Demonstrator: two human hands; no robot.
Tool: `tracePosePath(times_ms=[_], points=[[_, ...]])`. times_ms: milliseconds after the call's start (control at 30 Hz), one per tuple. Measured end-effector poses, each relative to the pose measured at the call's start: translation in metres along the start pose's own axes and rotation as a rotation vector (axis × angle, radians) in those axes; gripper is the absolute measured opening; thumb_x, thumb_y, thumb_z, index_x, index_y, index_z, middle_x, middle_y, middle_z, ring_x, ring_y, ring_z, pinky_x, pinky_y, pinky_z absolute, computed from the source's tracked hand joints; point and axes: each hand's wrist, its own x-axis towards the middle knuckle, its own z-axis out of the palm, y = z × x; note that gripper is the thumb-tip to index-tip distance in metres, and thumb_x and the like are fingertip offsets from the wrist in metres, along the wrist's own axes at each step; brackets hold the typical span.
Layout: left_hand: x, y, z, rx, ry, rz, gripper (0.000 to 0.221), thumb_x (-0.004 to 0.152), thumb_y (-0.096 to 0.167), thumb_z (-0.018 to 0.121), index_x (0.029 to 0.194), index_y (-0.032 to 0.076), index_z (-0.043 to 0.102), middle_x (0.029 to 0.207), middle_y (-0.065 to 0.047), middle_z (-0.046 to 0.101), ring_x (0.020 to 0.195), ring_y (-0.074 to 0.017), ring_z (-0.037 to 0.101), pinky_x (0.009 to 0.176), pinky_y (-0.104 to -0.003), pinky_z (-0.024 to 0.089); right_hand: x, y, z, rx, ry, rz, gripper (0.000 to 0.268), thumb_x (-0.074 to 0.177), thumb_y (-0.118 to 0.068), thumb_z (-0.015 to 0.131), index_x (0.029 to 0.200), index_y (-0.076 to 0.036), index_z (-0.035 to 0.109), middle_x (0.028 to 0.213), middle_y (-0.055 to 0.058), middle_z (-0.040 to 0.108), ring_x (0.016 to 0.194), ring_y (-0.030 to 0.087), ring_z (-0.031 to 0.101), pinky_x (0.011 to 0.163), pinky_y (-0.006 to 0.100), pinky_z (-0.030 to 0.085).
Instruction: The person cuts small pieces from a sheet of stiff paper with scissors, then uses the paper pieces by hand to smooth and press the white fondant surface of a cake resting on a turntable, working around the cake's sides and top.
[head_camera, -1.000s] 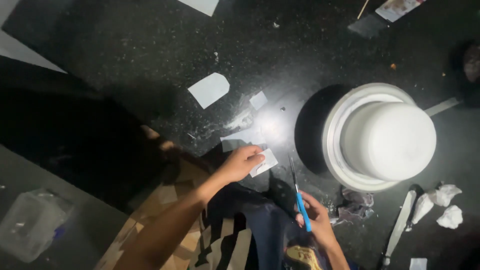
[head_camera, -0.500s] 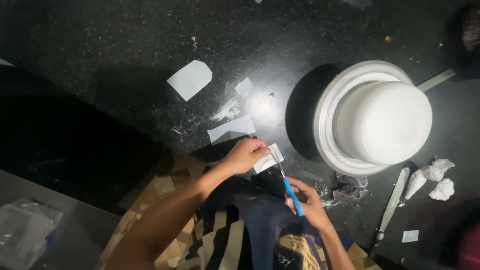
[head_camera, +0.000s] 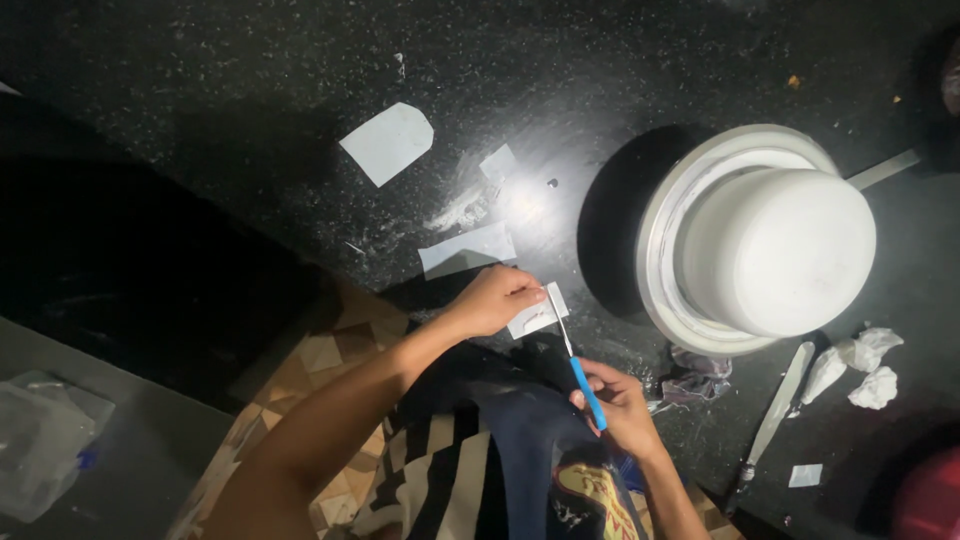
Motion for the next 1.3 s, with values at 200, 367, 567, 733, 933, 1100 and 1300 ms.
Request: tracePosePath(times_ms=[200,367,567,733,933,1100,1300], points=[[0.002,-0.010,0.001,0.018,-0.017,0.008,0.027,0.095,0.026,0.068,0.095,0.000,0.075,0.067,-0.010,0.068,0.061,-0.0091,0.059,0.058,-0.030,0.047,0.005,0.010,-0.001,-0.040,0.029,-0.021,0.057,0.078,0.000,0.081,0.133,0.002,0.066,0.064,-0.002,0.056,0.043,0.006,0.048,0.036,0.023,0.036],[-0.002,-0.009,0.000,0.006,-0.003,0.015,0.025,0.094,0.024,0.068,0.099,0.000,0.075,0.070,-0.008,0.070,0.063,-0.0077,0.060,0.060,-0.029,0.049,0.011,0.009,0.006,-0.090,0.071,-0.082,0.055,0.078,-0.001,0.083,0.131,0.000,0.069,0.060,-0.002,0.056,0.044,0.005,0.050,0.037,0.023,0.037],[-0.007,-0.015,-0.001,0.024,-0.058,0.032,0.024,0.095,0.021,0.068,0.099,-0.001,0.075,0.073,-0.006,0.071,0.068,-0.0063,0.059,0.062,-0.028,0.049,0.009,0.008,0.011,0.048,0.006,-0.117,0.058,0.075,0.003,0.083,0.131,0.000,0.068,0.060,-0.001,0.058,0.042,0.007,0.049,0.037,0.023,0.035],[-0.013,-0.019,0.017,-0.005,-0.185,0.055,0.023,0.098,0.021,0.067,0.099,-0.001,0.074,0.078,-0.004,0.074,0.074,-0.0034,0.062,0.066,-0.025,0.051,-0.002,0.016,0.012,0.129,-0.053,-0.158,0.055,0.077,0.003,0.081,0.131,0.002,0.068,0.070,-0.006,0.057,0.047,0.006,0.053,0.040,0.023,0.039],[-0.025,-0.014,0.022,0.041,-0.163,0.054,0.024,0.098,0.020,0.067,0.099,-0.003,0.074,0.075,-0.007,0.071,0.070,-0.0048,0.061,0.063,-0.026,0.050,0.001,0.021,0.020,0.059,0.069,-0.207,0.052,0.077,-0.004,0.082,0.128,0.000,0.070,0.055,0.002,0.057,0.040,0.009,0.052,0.037,0.025,0.039],[-0.036,0.002,0.033,0.008,-0.063,0.056,0.023,0.095,0.018,0.069,0.104,-0.003,0.071,0.077,-0.007,0.074,0.071,-0.0047,0.063,0.062,-0.025,0.050,0.002,-0.011,0.030,-0.766,0.398,-0.284,0.062,0.078,-0.020,0.085,0.135,-0.006,0.064,0.072,0.022,0.070,0.065,0.036,0.067,0.061,0.044,0.053],[-0.043,0.015,0.048,-0.031,-0.037,0.046,0.022,0.093,0.014,0.071,0.105,-0.004,0.069,0.083,-0.008,0.077,0.074,-0.0050,0.066,0.063,-0.024,0.052,-0.004,0.005,0.022,-0.899,0.460,-0.237,0.056,0.076,-0.020,0.080,0.130,-0.015,0.068,0.084,0.023,0.074,0.081,0.043,0.071,0.075,0.050,0.055]])
